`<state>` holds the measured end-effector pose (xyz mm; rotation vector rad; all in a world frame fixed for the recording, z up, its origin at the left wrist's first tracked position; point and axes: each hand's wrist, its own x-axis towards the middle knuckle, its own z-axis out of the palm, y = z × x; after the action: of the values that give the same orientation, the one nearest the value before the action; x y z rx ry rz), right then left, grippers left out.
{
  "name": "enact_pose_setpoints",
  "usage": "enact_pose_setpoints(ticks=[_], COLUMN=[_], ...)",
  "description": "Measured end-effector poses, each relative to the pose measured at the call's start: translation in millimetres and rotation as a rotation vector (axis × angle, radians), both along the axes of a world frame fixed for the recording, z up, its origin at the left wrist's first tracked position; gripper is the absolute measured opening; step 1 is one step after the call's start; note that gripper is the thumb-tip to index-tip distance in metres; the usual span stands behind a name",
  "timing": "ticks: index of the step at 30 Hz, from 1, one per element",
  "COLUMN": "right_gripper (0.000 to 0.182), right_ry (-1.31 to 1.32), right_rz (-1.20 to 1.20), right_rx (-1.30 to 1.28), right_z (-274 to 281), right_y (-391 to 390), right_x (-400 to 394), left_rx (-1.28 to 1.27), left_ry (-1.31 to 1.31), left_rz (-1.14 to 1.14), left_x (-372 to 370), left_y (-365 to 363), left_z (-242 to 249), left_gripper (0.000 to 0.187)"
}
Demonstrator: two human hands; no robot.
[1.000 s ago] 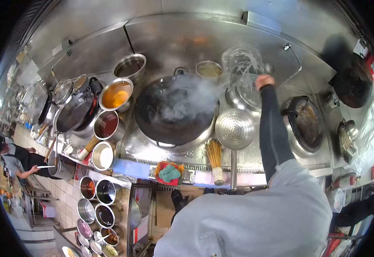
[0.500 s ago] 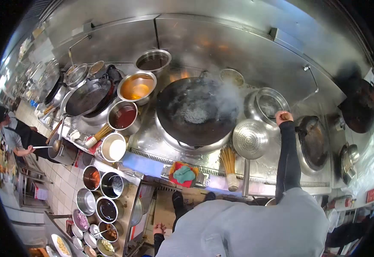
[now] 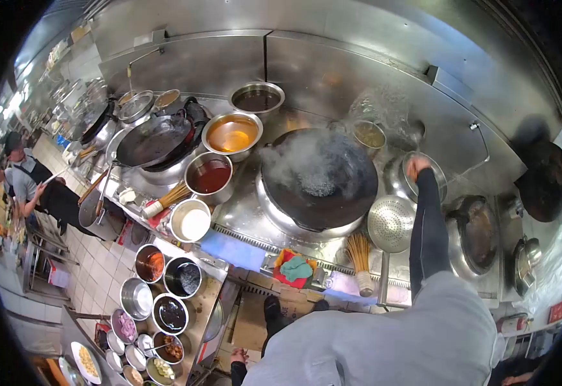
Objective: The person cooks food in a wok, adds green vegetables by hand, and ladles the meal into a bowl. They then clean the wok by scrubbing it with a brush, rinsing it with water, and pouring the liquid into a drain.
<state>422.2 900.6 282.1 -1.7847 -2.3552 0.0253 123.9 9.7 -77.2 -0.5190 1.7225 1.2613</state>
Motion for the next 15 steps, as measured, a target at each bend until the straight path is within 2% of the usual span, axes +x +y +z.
enact_pose_setpoints(ticks=[1, 2, 5, 6, 7, 8, 9, 10, 12, 13, 15], right_gripper=[0.007, 0.007, 0.009, 0.01, 0.01, 0.011, 0.012, 0.012, 0.013, 0.017, 0.012], right_ry=[-0.085, -0.076, 0.141, 0.22, 0.375, 0.723, 1.482, 2.241, 2.453, 2.671, 2.66], right_rz=[-0.071, -0.144, -0.309, -0.322, -0.299, -0.234, -0.151, -0.054, -0.2, -0.348, -0.266], right_rx=[-0.053, -0.135, -0.28, -0.29, -0.308, -0.399, -0.594, -0.923, -0.788, -0.602, -0.701], right_z=[-21.2, -38.2, -72.9, -79.5, -88.5, -94.7, -94.9, -78.3, -34.0, -13.0, -3.4], right_y=[-26.9, -51.8, -90.5, -91.7, -86.0, -75.1, -63.6, -62.6, -72.9, -79.8, -58.2], right_x=[16.3, 34.4, 77.5, 90.8, 102.6, 115.5, 125.2, 122.8, 114.6, 97.0, 98.5], left_rx=[-0.066, -0.008, -0.055, -0.064, -0.12, -0.12, 0.016, -0.011, -0.106, -0.168, -0.195], left_ry=[0.012, 0.049, 0.094, 0.208, 0.458, 0.739, 0.281, 0.167, 0.044, 0.025, 0.009], left_rz=[0.036, 0.059, -0.039, -0.491, -0.99, -1.31, -0.679, -0.54, -0.312, -0.229, -0.108], left_x=[-3.3, 0.1, 17.4, 20.2, 20.4, 21.3, 32.9, 34.4, 34.1, 33.0, 27.1], left_y=[7.7, 8.9, 0.6, -17.4, -15.7, -20.5, -20.2, -25.9, -32.1, -36.0, -31.8], left_z=[17.2, 25.2, 38.8, 6.4, 13.3, 9.0, 8.3, 5.0, 4.1, 3.7, 26.6], left_gripper=[0.01, 0.013, 0.015, 0.016, 0.017, 0.018, 0.02, 0.021, 0.021, 0.021, 0.021])
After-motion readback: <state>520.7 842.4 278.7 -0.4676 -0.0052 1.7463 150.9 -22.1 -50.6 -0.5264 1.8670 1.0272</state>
